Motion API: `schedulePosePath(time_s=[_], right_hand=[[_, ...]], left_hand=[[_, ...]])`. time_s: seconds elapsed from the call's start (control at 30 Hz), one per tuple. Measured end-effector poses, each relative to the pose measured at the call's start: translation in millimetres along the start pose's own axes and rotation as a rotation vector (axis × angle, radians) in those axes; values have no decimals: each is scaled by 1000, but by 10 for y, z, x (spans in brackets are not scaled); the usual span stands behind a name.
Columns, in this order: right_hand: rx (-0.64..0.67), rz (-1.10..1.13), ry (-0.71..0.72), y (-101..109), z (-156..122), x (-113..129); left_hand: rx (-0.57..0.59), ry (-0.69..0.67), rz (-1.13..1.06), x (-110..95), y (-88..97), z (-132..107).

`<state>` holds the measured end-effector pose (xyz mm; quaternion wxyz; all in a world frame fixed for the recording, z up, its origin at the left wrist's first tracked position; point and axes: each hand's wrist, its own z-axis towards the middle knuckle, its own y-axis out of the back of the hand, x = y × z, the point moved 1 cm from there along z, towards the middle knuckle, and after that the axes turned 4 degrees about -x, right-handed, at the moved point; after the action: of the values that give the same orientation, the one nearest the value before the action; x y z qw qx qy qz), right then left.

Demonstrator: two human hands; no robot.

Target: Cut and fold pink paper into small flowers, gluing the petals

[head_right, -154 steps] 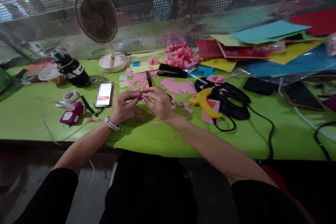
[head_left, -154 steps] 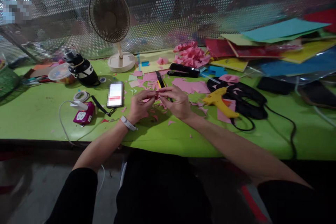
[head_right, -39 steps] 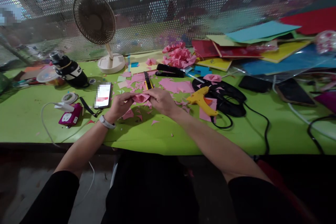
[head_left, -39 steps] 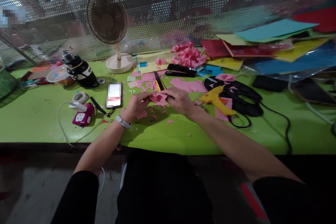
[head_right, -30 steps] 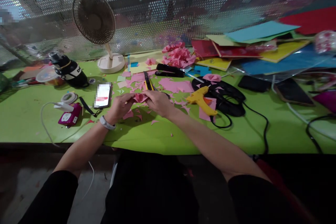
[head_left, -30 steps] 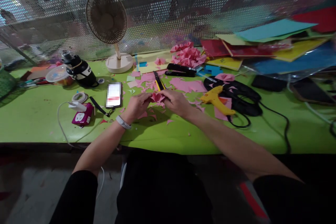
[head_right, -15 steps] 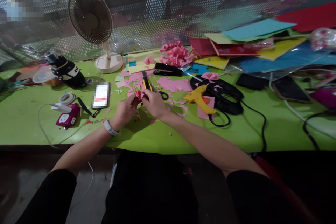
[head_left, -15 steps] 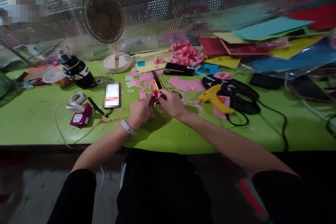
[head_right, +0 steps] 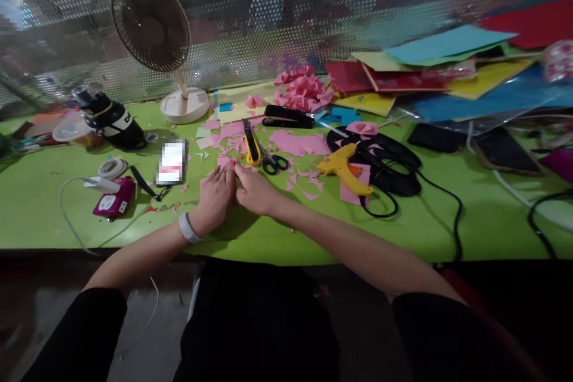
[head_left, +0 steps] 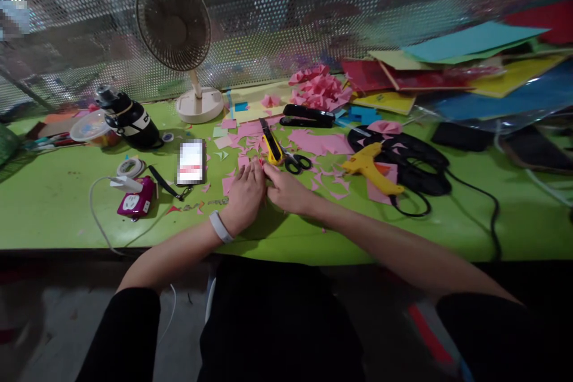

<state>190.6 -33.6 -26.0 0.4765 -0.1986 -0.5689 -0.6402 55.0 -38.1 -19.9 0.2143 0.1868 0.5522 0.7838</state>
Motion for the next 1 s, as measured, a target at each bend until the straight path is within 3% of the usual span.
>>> schedulePosePath(time_s=[0.13,0.27,0.4,0.5,0.67,0.83,1.0], right_hand=[[52,30,-39,56,10,-1],[22,263,-10,178,46,44],[35,340,-102,253,82,53],[13,269,-146,271,102,13],[-79,252,-131,255,144,-138],[-139,275,-156,259,165,-204],[-156,366,-221,325,199,-186]], left_hand=[[-55,-10,-11,28,-20,24],[-151,24,-240,144,89,90],[-5,177,-445,242,161,134],[-7,215,-614,287,168,139],[-57,202,-942,355,101,152],[-125,192,-1083,401,-15,189],[-128,303,-1382,455,-89,232]])
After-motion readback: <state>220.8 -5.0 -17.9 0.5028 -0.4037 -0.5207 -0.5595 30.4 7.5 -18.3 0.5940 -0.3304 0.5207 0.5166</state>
